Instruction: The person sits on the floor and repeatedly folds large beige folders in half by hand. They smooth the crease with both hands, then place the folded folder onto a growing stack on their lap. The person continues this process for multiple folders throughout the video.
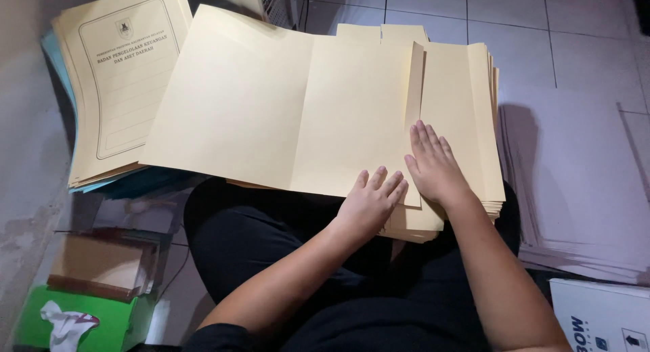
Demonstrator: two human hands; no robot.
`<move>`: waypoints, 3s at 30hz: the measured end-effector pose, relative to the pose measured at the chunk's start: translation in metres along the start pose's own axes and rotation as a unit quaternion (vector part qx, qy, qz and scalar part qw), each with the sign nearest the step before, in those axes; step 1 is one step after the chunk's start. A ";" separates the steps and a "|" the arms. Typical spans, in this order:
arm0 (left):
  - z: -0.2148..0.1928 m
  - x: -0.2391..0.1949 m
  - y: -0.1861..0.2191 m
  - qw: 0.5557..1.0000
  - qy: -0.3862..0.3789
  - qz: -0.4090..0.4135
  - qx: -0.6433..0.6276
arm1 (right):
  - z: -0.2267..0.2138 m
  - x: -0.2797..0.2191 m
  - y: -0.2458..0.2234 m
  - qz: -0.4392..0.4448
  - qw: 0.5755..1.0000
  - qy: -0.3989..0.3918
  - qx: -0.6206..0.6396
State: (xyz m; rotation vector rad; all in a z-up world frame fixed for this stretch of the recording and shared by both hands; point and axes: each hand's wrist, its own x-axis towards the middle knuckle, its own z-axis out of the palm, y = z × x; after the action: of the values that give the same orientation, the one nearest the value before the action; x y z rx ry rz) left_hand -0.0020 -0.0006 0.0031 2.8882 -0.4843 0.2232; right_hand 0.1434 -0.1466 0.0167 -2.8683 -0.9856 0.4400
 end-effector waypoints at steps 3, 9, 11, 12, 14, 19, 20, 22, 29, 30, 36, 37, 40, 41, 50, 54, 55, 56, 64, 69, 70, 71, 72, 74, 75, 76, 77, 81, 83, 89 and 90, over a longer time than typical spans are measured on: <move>0.008 0.004 0.000 1.000 -0.017 -0.012 -0.001 | 0.003 -0.005 0.002 -0.006 1.000 0.004 -0.001; 0.011 0.009 0.001 0.999 -0.041 -0.029 -0.003 | 0.015 -0.032 0.001 -0.019 1.000 -0.020 -0.005; 0.009 0.010 0.002 0.998 -0.052 -0.027 -0.011 | 0.013 -0.020 0.004 -0.017 0.999 -0.026 -0.011; 0.007 0.011 0.002 0.997 -0.065 -0.028 -0.012 | 0.008 -0.010 0.004 -0.017 1.000 -0.013 -0.011; 0.006 0.014 -0.001 0.996 -0.078 -0.029 -0.011 | -0.002 0.021 0.010 -0.019 1.000 0.002 -0.011; 0.004 0.011 0.000 0.996 -0.067 -0.032 -0.041 | -0.028 0.107 0.024 0.013 0.999 0.041 -0.024; 0.008 0.012 -0.001 0.996 -0.068 -0.035 -0.042 | -0.031 0.118 0.026 0.010 0.999 0.039 -0.024; 0.017 0.013 -0.001 0.996 -0.070 -0.035 -0.049 | -0.036 0.136 0.031 0.017 0.999 0.043 -0.024; 0.002 0.013 -0.003 0.997 -0.054 -0.035 -0.048 | -0.024 0.083 0.014 0.026 0.999 0.039 -0.024; 0.001 0.012 -0.003 0.997 -0.049 -0.037 -0.045 | -0.024 0.066 0.007 0.017 0.999 0.033 -0.022; 0.007 0.010 -0.001 0.999 -0.021 -0.035 -0.027 | -0.014 0.009 -0.011 -0.003 1.000 0.026 -0.017; 0.006 0.009 -0.001 0.999 -0.013 -0.035 -0.022 | -0.012 0.011 -0.009 -0.006 1.000 0.027 -0.015; 0.017 0.012 -0.002 0.998 -0.051 -0.035 -0.033 | -0.020 0.044 -0.002 0.005 0.999 0.037 -0.017; 0.014 0.012 -0.002 0.997 -0.052 -0.038 -0.034 | -0.024 0.061 0.003 0.002 0.999 0.034 -0.017; 0.037 0.008 -0.001 0.999 0.019 -0.028 0.027 | -0.059 0.170 0.030 0.019 0.999 0.034 0.032; 0.037 0.008 -0.002 0.998 0.051 -0.027 0.029 | -0.048 0.137 0.022 0.019 0.999 0.042 0.020; 0.036 0.008 -0.001 0.997 0.058 -0.030 0.028 | -0.042 0.125 0.019 0.006 0.999 0.048 0.012; 0.033 0.012 0.001 0.997 0.058 -0.027 0.030 | -0.039 0.110 0.018 0.007 0.999 0.051 0.014; -0.050 0.014 0.007 0.924 0.367 -0.047 -0.099 | -0.048 -0.008 -0.004 -0.032 0.867 0.187 0.461; -0.132 -0.041 0.030 0.905 0.355 0.084 -0.219 | -0.020 -0.055 0.028 0.048 0.725 0.331 0.603; -0.144 -0.050 0.037 0.892 0.322 0.122 -0.294 | -0.037 -0.067 0.011 0.123 0.653 0.310 0.680; -0.148 -0.053 0.039 0.893 0.321 0.122 -0.291 | -0.042 -0.072 0.009 0.122 0.651 0.310 0.682; -0.152 -0.056 0.040 0.880 0.303 0.130 -0.341 | -0.047 -0.077 0.008 0.141 0.656 0.319 0.670; -0.155 -0.059 0.039 0.864 0.279 0.139 -0.396 | -0.052 -0.091 0.011 0.167 0.659 0.329 0.656; -0.157 -0.058 0.034 0.852 0.317 0.119 -0.400 | -0.057 -0.096 0.014 0.198 0.666 0.344 0.632; -0.158 -0.056 0.028 0.838 0.355 0.099 -0.403 | -0.061 -0.100 0.017 0.228 0.672 0.359 0.607; -0.162 -0.054 0.022 0.837 0.356 0.100 -0.404 | -0.064 -0.100 0.021 0.227 0.672 0.360 0.605; -0.165 -0.037 -0.016 0.806 0.444 -0.066 -0.387 | -0.058 -0.090 0.040 0.236 0.700 0.424 0.524; -0.163 -0.018 -0.048 0.795 0.457 -0.134 -0.375 | -0.052 -0.074 0.044 0.186 0.715 0.458 0.494; -0.049 0.036 -0.194 0.698 0.431 -0.303 -0.486 | 0.014 0.014 0.080 0.064 0.846 0.412 0.333; -0.025 0.037 -0.210 0.705 0.421 -0.348 -0.453 | 0.019 0.019 0.076 0.068 0.868 0.408 0.274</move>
State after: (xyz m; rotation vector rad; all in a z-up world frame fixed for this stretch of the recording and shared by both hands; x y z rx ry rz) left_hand 0.1007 0.1884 -0.0031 1.5429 0.5399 0.8208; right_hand 0.1966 -0.1956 -0.0186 -2.2203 -0.4035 -0.4195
